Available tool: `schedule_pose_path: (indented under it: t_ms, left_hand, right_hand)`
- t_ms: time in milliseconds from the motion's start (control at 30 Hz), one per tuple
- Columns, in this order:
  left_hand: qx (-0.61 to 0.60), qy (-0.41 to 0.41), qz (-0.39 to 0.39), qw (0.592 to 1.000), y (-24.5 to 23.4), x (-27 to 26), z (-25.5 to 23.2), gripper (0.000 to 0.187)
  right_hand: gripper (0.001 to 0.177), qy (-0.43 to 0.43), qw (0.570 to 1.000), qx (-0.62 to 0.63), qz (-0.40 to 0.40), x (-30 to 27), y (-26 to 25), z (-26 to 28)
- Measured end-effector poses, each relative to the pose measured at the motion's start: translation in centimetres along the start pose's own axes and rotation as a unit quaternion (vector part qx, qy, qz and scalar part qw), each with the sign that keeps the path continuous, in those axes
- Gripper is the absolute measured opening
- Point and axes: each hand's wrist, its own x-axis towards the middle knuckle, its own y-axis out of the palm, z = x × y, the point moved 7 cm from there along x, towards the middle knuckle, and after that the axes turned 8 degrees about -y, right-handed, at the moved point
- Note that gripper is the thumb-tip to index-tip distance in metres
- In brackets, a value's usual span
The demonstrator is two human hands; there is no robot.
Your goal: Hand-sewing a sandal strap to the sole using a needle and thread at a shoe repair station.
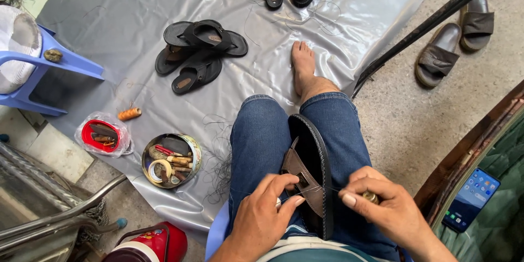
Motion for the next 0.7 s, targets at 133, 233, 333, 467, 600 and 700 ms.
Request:
schedule_pose_path:
  t_ms: [133,233,333,467,600,700]
  left_hand:
    - [-0.012,-0.050,0.046,0.998,0.6,-0.5,0.7,0.029]
    - [-0.055,-0.037,0.079,0.995,0.1,-0.5,-0.2,0.037]
    - [-0.108,-0.129,0.150,0.974,0.4,-0.8,-0.3,0.038]
    - [-0.297,-0.157,0.202,0.920,1.5,-0.6,-0.5,0.041]
    - [-0.286,-0.130,0.160,0.936,1.1,0.6,-0.5,0.027]
    - [-0.192,-0.182,0.137,0.954,-0.6,0.7,-0.7,0.021]
  right_hand:
    - [0.015,-0.028,0.999,0.028,0.019,0.4,0.5,1.2]
    - [0.022,-0.010,0.996,0.045,0.075,1.2,2.2,1.6]
    - [0.021,-0.096,0.986,-0.063,0.122,1.6,3.7,3.5]
    - [0.017,-0.179,0.959,-0.176,0.134,1.7,4.7,3.8]
    - [0.016,-0.049,0.994,-0.064,0.073,1.7,2.4,2.6]
    - [0.029,0.112,0.941,0.298,-0.112,0.7,-6.4,-0.8]
